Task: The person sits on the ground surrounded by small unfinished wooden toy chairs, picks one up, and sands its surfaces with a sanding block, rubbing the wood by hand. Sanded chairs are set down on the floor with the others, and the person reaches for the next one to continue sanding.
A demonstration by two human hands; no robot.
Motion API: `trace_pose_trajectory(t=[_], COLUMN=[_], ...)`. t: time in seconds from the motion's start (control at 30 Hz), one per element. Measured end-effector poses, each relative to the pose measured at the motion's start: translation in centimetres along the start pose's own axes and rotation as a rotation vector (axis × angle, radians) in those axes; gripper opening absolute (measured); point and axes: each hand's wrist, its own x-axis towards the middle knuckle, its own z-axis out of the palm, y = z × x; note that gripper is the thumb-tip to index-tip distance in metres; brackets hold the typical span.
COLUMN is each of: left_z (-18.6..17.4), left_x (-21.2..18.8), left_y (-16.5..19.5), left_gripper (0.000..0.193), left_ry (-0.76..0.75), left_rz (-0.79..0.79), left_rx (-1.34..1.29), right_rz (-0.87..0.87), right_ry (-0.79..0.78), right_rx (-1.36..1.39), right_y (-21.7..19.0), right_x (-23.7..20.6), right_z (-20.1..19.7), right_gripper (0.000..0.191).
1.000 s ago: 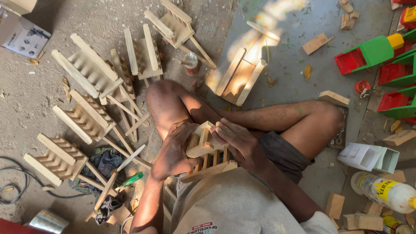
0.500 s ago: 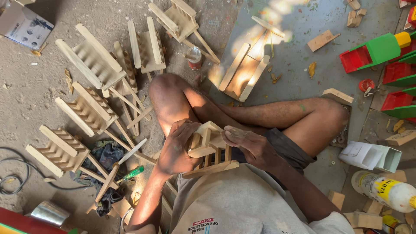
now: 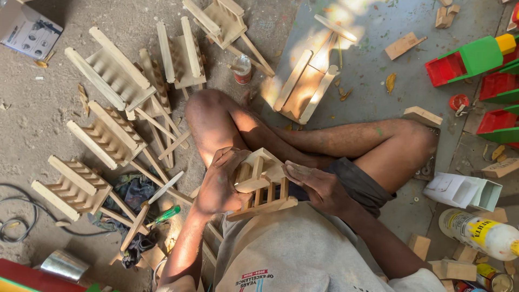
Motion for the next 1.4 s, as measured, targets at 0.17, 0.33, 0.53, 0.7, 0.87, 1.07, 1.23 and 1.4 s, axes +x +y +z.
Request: trace_pose_trajectory(t=[0.17, 0.33, 0.53, 0.7, 0.87, 1.07, 1.23, 1.4], left_z=[0.1, -0.9, -1.0, -0.4, -1.2, 0.0, 0.7, 0.1], left_x=[0.9, 0.7, 1.9, 2.8, 2.2, 2.2, 3.1, 2.8], left_y=[0.1, -0.3, -1.5, -0.6, -1.4, -2.5, -2.2, -3.0], left_gripper=[0.069, 0.078, 0.065, 0.075, 0.07, 0.077, 0.082, 0.071], left_ry=[-0.046, -0.089, -0.196, -0.23, -0.233, -0.312, -0.293, -0.329], left_rz=[0.055, -0.035, -0.137, 0.007, -0.08, -0.234, -0.025, -0.171], left_rx=[-0.006, -0.05, -0.121, -0.059, -0.135, -0.144, 0.055, -0.039], right_rz=[-0.064, -0.06, 0.135, 0.2, 0.215, 0.309, 0.217, 0.277], right_ry=[0.071, 0.066, 0.06, 0.114, 0.082, 0.08, 0.119, 0.107], right_rx=[0.005, 0.053, 0.106, 0.267, 0.28, 0.281, 0.319, 0.219], right_y=[1.2, 1.6, 1.3, 2.8, 2.3, 1.0, 2.8, 1.4], right_x=[3.2, 1.7, -1.9, 2.6, 1.3, -0.3, 3.6, -1.0], right_z=[1.5, 1.8, 1.0, 2.7, 2.3, 1.1, 2.3, 2.5], right_gripper=[0.049, 0.051, 0.047, 0.033, 0.033, 0.033, 0.034, 0.034])
